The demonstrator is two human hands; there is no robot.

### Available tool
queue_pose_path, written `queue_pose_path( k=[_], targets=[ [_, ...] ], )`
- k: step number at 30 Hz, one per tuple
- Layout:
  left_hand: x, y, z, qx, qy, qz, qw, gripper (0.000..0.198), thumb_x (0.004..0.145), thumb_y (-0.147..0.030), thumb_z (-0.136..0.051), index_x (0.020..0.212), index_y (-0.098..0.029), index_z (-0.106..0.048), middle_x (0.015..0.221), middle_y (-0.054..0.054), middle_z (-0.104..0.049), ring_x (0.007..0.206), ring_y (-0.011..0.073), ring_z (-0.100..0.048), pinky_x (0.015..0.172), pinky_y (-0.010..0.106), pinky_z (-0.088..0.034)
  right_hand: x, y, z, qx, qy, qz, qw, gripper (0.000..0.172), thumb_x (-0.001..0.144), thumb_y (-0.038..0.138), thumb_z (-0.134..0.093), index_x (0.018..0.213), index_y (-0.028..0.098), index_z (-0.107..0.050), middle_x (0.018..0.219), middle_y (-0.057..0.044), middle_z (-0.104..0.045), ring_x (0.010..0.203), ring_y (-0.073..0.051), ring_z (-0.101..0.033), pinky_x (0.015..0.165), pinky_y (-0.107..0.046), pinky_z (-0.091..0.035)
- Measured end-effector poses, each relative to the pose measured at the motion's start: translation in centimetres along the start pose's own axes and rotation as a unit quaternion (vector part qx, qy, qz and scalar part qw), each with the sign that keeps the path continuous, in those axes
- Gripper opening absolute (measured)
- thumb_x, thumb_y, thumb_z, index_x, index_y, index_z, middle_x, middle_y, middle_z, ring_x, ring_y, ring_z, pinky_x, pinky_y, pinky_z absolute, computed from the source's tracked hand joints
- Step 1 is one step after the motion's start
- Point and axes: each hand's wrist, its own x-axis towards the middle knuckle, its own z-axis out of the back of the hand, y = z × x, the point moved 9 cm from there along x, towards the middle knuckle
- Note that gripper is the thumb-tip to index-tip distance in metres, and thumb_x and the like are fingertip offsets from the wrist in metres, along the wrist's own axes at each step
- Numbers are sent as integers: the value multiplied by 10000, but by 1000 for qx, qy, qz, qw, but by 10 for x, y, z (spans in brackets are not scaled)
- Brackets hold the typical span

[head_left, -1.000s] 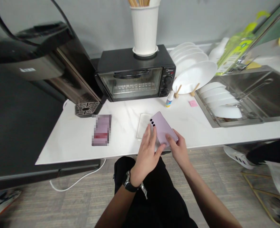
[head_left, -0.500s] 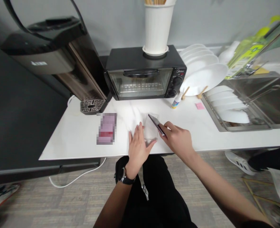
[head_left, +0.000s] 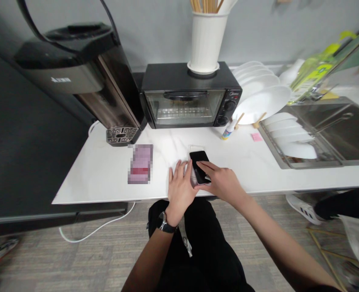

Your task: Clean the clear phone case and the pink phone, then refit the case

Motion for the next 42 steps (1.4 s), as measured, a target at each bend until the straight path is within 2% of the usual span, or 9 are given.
queue_pose_path(
  k=[7, 12, 19, 22, 25, 28, 32, 35, 42],
  targets=[
    [0, 3, 0, -13, 2, 0, 1000, 598, 673, -286, -428, 1187, -205, -132, 1192, 40, -264, 1137, 202, -62, 934, 413, -114, -1, -20, -2, 88, 22, 39, 995, 586, 612, 513, -431, 1135, 348, -226, 1202, 76, -251, 962, -198, -414, 724, -304, -409],
    [-1, 4, 0, -19, 7, -1, 1000, 649, 672, -294, -422, 1199, -171, -63, 1198, 60, -257, 1138, 202, -42, 929, 422, -97, 3, -18, -11, 81, -11, -15, 997, 608, 587, 551, -423, 1130, 344, -247, 1208, 51, -243, 858, -229, -486, 671, -341, -427],
    [1, 5, -2, -17, 4, 6, 1000, 601, 692, -269, -398, 1197, -186, -83, 1197, 39, -266, 1138, 182, -59, 941, 396, -95, 5, -9, -19, 86, -50, -86, 991, 551, 631, 505, -405, 1131, 335, -249, 1196, 16, -271, 776, -240, -521, 615, -364, -427],
    [1, 5, -1, -21, -1, 5, 1000, 589, 701, -343, -386, 1194, -192, -101, 1198, 40, -267, 1136, 186, -78, 936, 402, -111, 9, -25, -8, 130, -80, -76, 985, 471, 665, 479, -381, 1104, 333, -295, 1197, 40, -269, 862, -217, -482, 693, -329, -405],
    [1, 4, 0, -29, 4, -10, 1000, 670, 656, -442, -414, 1193, -186, -105, 1222, 45, -217, 1134, 201, -82, 929, 410, -121, 23, -62, 4, 148, -120, -97, 977, 352, 732, 420, -301, 1067, 323, -346, 1172, 44, -317, 873, -183, -472, 736, -304, -372],
    [2, 4, -1, -30, 11, -15, 999, 675, 654, -468, -397, 1193, -183, -105, 1237, 36, -177, 1134, 192, -84, 932, 395, -127, 51, -90, -1, 148, -103, -92, 979, 309, 750, 390, -281, 1020, 304, -405, 1042, 15, -467, 809, -173, -493, 702, -298, -368],
    [4, 3, -2, -21, 10, -8, 1000, 575, 700, -429, -348, 1186, -209, -132, 1232, 11, -193, 1134, 180, -94, 926, 392, -144, 81, -94, -13, 157, -78, -51, 983, 261, 748, 363, -311, 913, 282, -496, 904, 10, -541, 739, -145, -500, 669, -257, -356],
    [8, 1, -4, -15, 9, -1, 1000, 564, 698, -427, -356, 1181, -223, -149, 1223, 7, -219, 1132, 184, -107, 923, 399, -151, 87, -88, -21, 165, -62, -25, 984, 278, 756, 364, -290, 853, 267, -532, 882, 7, -540, 735, -131, -493, 653, -231, -347],
    [16, 1, -11, -8, 9, 15, 1000, 608, 653, -430, -434, 1170, -249, -171, 1170, 32, -315, 1110, 198, -185, 916, 413, -156, 83, -90, -24, 167, -45, -26, 985, 293, 761, 362, -273, 918, 267, -500, 942, 28, -512, 772, -121, -472, 693, -216, -330]
  ],
)
